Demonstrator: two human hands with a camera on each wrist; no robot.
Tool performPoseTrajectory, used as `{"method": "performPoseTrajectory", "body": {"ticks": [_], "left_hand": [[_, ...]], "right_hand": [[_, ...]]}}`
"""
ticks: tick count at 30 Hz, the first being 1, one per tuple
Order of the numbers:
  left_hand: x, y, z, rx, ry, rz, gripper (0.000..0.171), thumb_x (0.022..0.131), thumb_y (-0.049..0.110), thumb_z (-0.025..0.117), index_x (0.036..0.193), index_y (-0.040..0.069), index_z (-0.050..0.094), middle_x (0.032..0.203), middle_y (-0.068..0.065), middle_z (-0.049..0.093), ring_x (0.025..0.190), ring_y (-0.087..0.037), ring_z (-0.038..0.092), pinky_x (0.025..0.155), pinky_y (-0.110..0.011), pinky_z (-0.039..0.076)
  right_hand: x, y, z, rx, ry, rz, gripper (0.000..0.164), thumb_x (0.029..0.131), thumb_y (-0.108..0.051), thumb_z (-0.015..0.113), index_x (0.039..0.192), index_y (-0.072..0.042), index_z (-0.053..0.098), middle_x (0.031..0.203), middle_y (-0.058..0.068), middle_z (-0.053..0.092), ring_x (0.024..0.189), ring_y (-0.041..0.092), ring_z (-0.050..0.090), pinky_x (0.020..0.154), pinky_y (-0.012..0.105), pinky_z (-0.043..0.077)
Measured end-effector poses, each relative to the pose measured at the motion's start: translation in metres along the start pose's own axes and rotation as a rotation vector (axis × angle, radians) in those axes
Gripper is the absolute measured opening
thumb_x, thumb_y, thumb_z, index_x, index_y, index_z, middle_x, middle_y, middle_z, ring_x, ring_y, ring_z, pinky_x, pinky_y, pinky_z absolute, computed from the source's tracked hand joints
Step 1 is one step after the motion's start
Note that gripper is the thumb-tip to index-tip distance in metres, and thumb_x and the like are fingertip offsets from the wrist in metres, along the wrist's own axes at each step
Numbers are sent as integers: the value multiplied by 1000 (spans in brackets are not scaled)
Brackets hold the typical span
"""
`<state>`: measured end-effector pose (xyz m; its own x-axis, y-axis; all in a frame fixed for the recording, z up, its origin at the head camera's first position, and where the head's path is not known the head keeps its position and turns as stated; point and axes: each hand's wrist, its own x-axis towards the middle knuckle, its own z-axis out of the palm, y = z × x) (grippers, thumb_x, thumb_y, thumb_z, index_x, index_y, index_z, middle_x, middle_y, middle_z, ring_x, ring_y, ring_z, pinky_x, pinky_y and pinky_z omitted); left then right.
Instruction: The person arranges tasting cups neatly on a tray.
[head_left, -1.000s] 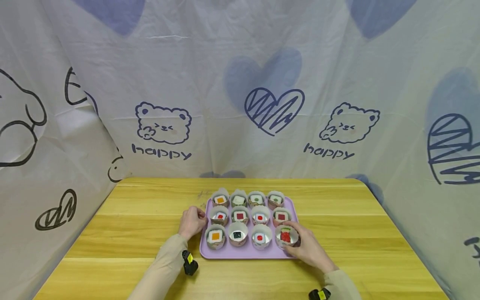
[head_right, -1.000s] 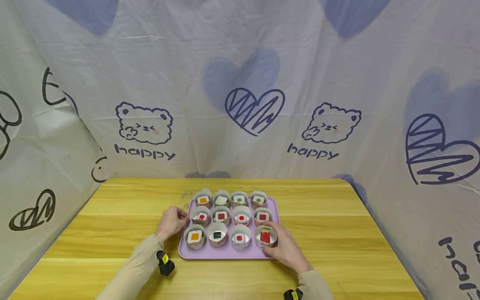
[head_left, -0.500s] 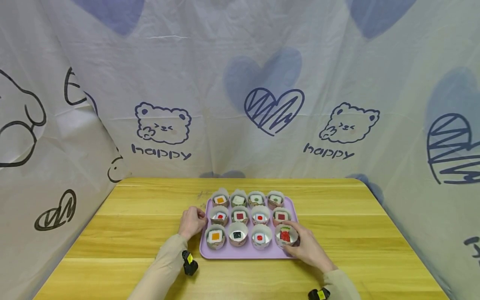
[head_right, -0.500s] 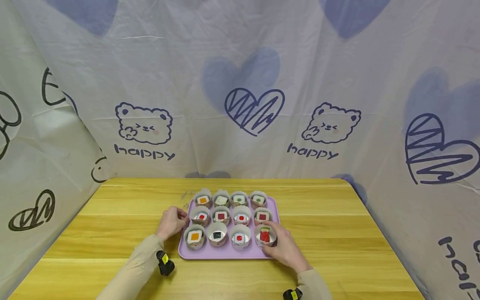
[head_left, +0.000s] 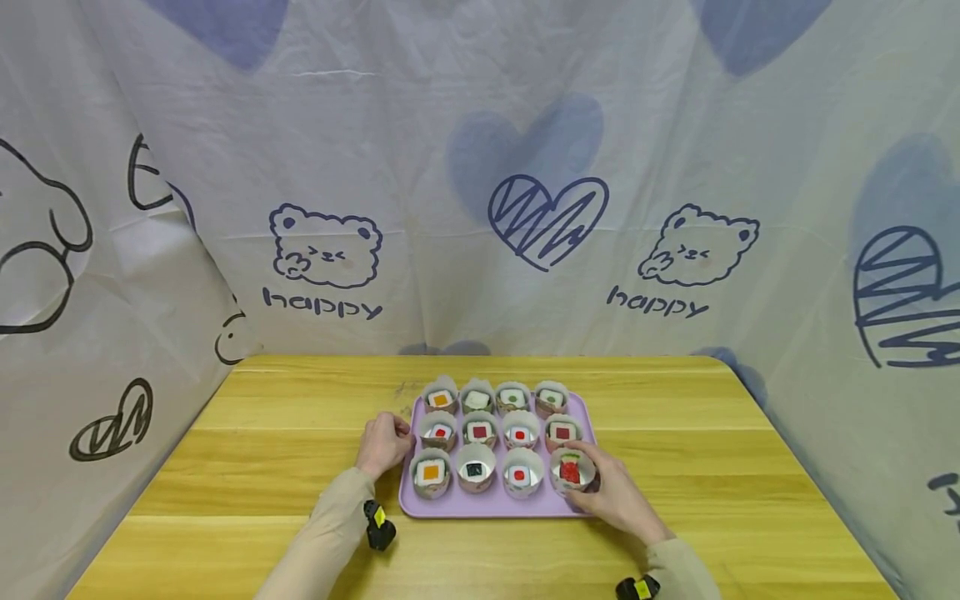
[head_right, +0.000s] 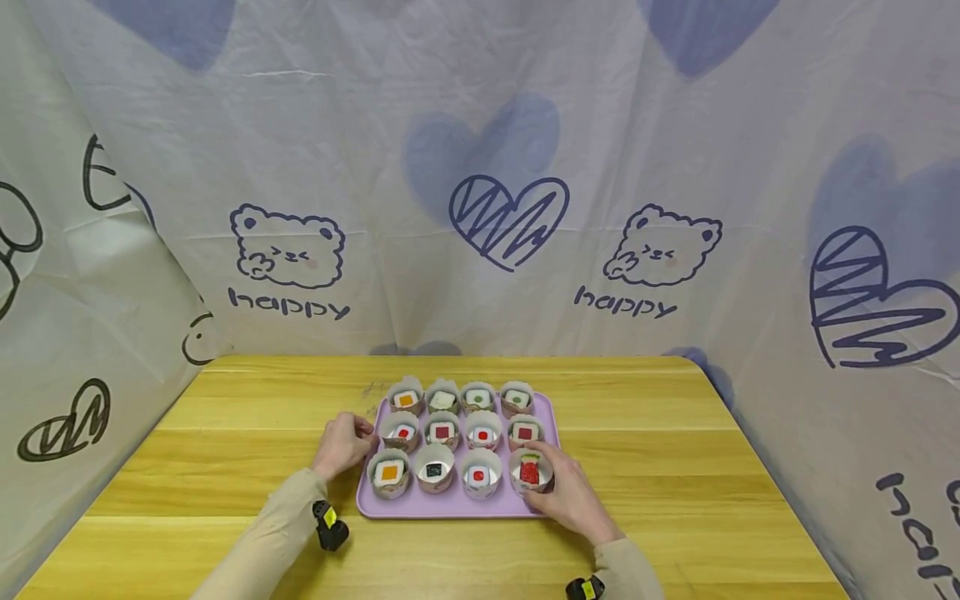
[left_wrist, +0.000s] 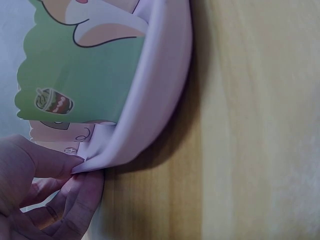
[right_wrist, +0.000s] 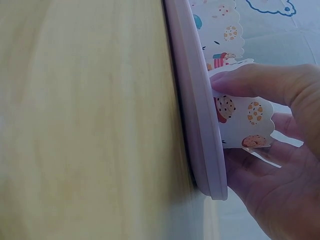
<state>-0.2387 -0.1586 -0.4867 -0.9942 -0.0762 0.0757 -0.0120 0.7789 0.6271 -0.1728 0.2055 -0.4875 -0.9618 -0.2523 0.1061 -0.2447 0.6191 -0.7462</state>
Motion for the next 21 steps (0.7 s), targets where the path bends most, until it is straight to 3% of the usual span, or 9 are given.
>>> {"method": "performPoseTrajectory", "body": {"ticks": [13, 21], "left_hand": [[0, 0, 3, -1, -1, -7, 13, 79, 6, 69, 88, 0, 75, 82, -12, 75, 79, -24, 69, 76, -39, 57], [0, 1, 0, -47, -14, -15, 15, 81, 5, 71, 93, -5, 73, 85, -16, 75, 79, -26, 69, 75, -38, 58]], "right_hand": [[-1, 3, 0, -2, -4, 11, 66, 76, -3, 83, 136, -11, 57, 126, 16, 66, 109, 26, 64, 87, 30, 54], [-2, 2, -2, 23, -27, 23, 73, 75, -6, 84, 141, -11, 52, 130, 18, 63, 114, 30, 64, 98, 47, 54]]}}
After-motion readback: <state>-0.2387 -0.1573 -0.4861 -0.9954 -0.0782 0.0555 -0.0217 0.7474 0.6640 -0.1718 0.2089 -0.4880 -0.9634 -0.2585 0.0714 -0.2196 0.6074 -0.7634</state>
